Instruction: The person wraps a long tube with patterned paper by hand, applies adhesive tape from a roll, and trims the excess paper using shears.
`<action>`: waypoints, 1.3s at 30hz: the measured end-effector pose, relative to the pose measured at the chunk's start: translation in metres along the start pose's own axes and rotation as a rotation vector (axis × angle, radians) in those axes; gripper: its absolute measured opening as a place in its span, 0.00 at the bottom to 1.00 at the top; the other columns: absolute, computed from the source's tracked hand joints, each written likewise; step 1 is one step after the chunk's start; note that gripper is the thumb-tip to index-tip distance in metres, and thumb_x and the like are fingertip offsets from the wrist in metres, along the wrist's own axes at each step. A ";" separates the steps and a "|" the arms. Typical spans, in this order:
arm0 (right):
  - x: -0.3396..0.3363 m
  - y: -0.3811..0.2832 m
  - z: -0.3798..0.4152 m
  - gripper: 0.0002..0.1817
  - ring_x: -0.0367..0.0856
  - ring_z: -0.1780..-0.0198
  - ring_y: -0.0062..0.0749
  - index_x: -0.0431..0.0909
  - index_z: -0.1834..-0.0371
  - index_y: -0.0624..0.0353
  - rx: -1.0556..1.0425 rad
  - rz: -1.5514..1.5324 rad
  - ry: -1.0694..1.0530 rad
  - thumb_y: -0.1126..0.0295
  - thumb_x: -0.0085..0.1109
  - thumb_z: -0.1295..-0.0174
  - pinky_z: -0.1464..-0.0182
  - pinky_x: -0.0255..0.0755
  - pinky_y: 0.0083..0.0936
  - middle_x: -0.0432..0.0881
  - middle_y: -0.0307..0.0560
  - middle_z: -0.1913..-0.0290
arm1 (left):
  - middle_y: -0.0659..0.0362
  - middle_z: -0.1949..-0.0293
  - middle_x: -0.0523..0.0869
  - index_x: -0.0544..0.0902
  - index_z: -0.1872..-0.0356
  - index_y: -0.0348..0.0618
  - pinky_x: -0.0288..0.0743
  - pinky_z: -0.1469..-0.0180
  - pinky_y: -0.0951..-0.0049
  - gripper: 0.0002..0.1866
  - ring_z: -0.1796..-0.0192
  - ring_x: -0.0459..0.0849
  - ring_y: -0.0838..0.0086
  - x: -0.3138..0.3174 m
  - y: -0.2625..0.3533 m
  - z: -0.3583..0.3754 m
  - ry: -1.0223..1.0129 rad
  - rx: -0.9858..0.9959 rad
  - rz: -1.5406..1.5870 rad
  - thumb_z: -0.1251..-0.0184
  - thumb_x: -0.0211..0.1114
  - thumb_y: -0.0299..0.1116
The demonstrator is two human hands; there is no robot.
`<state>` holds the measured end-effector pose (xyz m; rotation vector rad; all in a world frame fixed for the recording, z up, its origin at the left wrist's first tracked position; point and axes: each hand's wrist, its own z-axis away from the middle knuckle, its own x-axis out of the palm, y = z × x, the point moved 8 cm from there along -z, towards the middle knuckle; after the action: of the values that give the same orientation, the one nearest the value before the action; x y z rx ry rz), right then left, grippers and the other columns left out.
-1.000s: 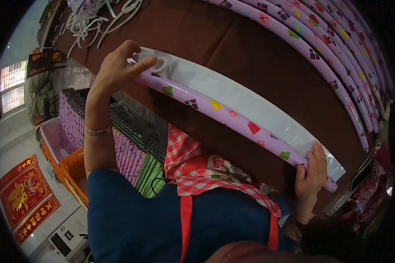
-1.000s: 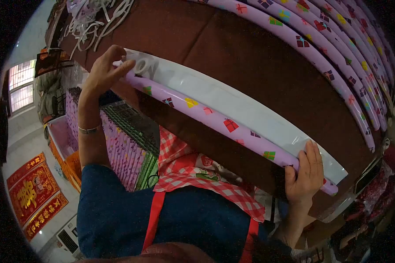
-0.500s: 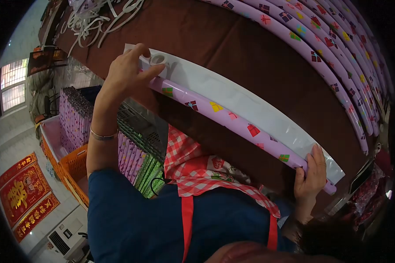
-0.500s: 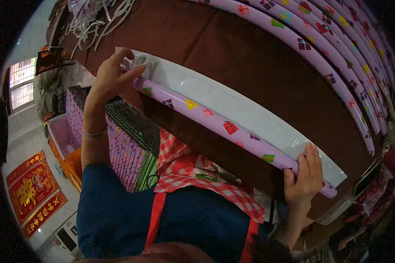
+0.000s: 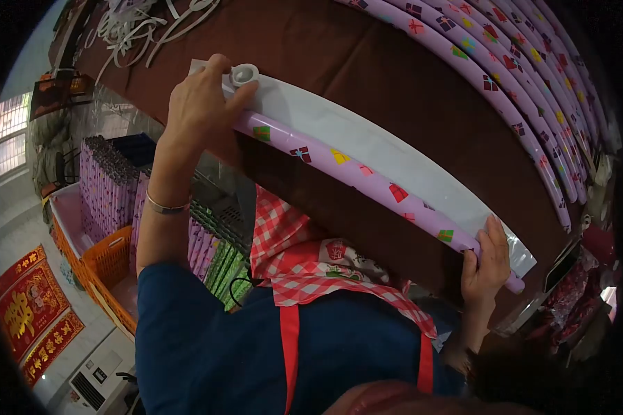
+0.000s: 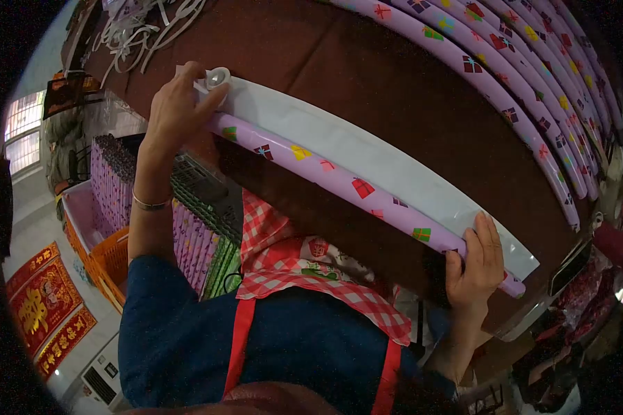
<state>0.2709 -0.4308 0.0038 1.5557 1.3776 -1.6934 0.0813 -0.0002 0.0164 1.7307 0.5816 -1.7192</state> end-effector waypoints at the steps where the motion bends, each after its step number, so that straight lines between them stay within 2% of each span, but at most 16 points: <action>1: 0.000 -0.001 -0.001 0.16 0.75 0.34 0.61 0.78 0.48 0.69 -0.008 0.006 0.002 0.71 0.57 0.35 0.33 0.68 0.47 0.76 0.65 0.36 | 0.44 0.65 0.87 0.79 0.53 0.41 0.79 0.59 0.53 0.26 0.60 0.87 0.48 0.001 0.001 0.000 0.000 0.004 -0.008 0.36 0.66 0.55; 4: -0.002 -0.001 -0.001 0.15 0.75 0.34 0.59 0.78 0.48 0.68 0.001 0.008 0.003 0.71 0.57 0.35 0.33 0.68 0.45 0.77 0.64 0.36 | 0.44 0.64 0.88 0.79 0.52 0.43 0.79 0.58 0.52 0.25 0.60 0.87 0.46 0.001 0.005 0.001 0.018 -0.004 -0.016 0.35 0.65 0.54; 7: -0.003 -0.001 -0.002 0.16 0.76 0.36 0.60 0.78 0.49 0.67 0.003 0.035 0.004 0.67 0.59 0.35 0.35 0.70 0.47 0.78 0.62 0.37 | 0.45 0.64 0.88 0.79 0.52 0.45 0.79 0.59 0.51 0.24 0.60 0.87 0.45 0.004 0.002 0.001 0.057 0.015 -0.017 0.34 0.64 0.55; 10: -0.005 -0.003 -0.003 0.16 0.76 0.35 0.59 0.78 0.49 0.67 -0.013 0.040 0.011 0.70 0.60 0.36 0.35 0.69 0.46 0.78 0.62 0.37 | 0.44 0.65 0.88 0.79 0.52 0.46 0.79 0.59 0.50 0.23 0.61 0.87 0.45 0.004 0.005 0.002 0.086 0.043 -0.013 0.34 0.64 0.55; 12: -0.003 -0.005 -0.004 0.15 0.74 0.34 0.59 0.78 0.49 0.67 -0.007 0.152 -0.035 0.72 0.60 0.37 0.33 0.68 0.47 0.77 0.62 0.37 | 0.45 0.65 0.88 0.79 0.52 0.46 0.79 0.59 0.49 0.23 0.62 0.87 0.46 0.003 0.007 0.002 0.093 0.041 -0.006 0.34 0.63 0.56; 15: 0.001 -0.014 -0.005 0.16 0.73 0.33 0.59 0.78 0.48 0.67 -0.051 0.244 0.007 0.73 0.61 0.38 0.32 0.67 0.48 0.77 0.62 0.37 | 0.45 0.66 0.88 0.79 0.54 0.46 0.79 0.59 0.48 0.23 0.62 0.87 0.46 0.002 0.009 0.002 0.122 0.045 0.028 0.34 0.63 0.55; 18: 0.013 -0.047 -0.028 0.20 0.73 0.33 0.59 0.77 0.45 0.67 -0.095 0.201 0.014 0.72 0.63 0.40 0.33 0.67 0.49 0.75 0.63 0.36 | 0.46 0.68 0.88 0.79 0.55 0.45 0.79 0.61 0.48 0.23 0.63 0.87 0.47 0.003 0.010 0.002 0.153 0.054 -0.005 0.35 0.64 0.55; 21: 0.036 -0.103 -0.069 0.26 0.73 0.34 0.61 0.76 0.44 0.69 -0.260 0.059 0.017 0.67 0.70 0.44 0.33 0.68 0.47 0.75 0.64 0.37 | 0.45 0.69 0.88 0.78 0.58 0.44 0.79 0.62 0.49 0.23 0.64 0.88 0.48 0.004 0.009 0.001 0.208 0.088 0.029 0.36 0.65 0.54; 23: 0.051 -0.142 -0.102 0.28 0.73 0.35 0.59 0.76 0.45 0.69 -0.355 -0.012 -0.001 0.64 0.72 0.46 0.33 0.69 0.46 0.76 0.64 0.38 | 0.48 0.70 0.88 0.81 0.62 0.45 0.81 0.64 0.56 0.21 0.65 0.89 0.54 0.006 0.008 0.000 0.229 0.058 0.004 0.42 0.69 0.53; 26: 0.077 -0.176 -0.139 0.30 0.74 0.35 0.57 0.77 0.45 0.69 -0.412 -0.029 0.007 0.60 0.72 0.46 0.33 0.69 0.44 0.77 0.64 0.38 | 0.49 0.70 0.88 0.81 0.62 0.46 0.81 0.65 0.57 0.21 0.65 0.89 0.56 0.009 0.007 -0.002 0.192 0.016 -0.006 0.42 0.70 0.53; 28: 0.092 -0.184 -0.153 0.33 0.72 0.32 0.52 0.74 0.40 0.68 -0.390 0.009 -0.026 0.60 0.72 0.44 0.32 0.69 0.41 0.76 0.60 0.36 | 0.50 0.69 0.88 0.81 0.63 0.45 0.81 0.65 0.58 0.21 0.65 0.89 0.56 0.008 0.007 -0.002 0.194 0.021 0.006 0.42 0.70 0.53; 33: 0.095 -0.186 -0.157 0.32 0.72 0.32 0.52 0.75 0.41 0.69 -0.386 0.012 -0.038 0.57 0.71 0.43 0.32 0.69 0.40 0.77 0.60 0.37 | 0.50 0.70 0.88 0.81 0.64 0.43 0.81 0.65 0.57 0.21 0.65 0.89 0.55 0.001 0.006 0.001 0.194 0.049 0.053 0.44 0.71 0.52; 39: 0.094 -0.192 -0.164 0.32 0.74 0.35 0.53 0.77 0.44 0.69 -0.401 0.016 -0.018 0.55 0.71 0.44 0.35 0.71 0.40 0.79 0.61 0.40 | 0.48 0.71 0.88 0.80 0.66 0.41 0.82 0.65 0.57 0.18 0.67 0.89 0.54 -0.003 0.004 0.001 0.175 0.061 0.087 0.47 0.73 0.45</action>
<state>0.1605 -0.1846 0.0085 1.3151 1.5733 -1.3137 0.0831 -0.0029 0.0202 1.9340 0.5258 -1.5509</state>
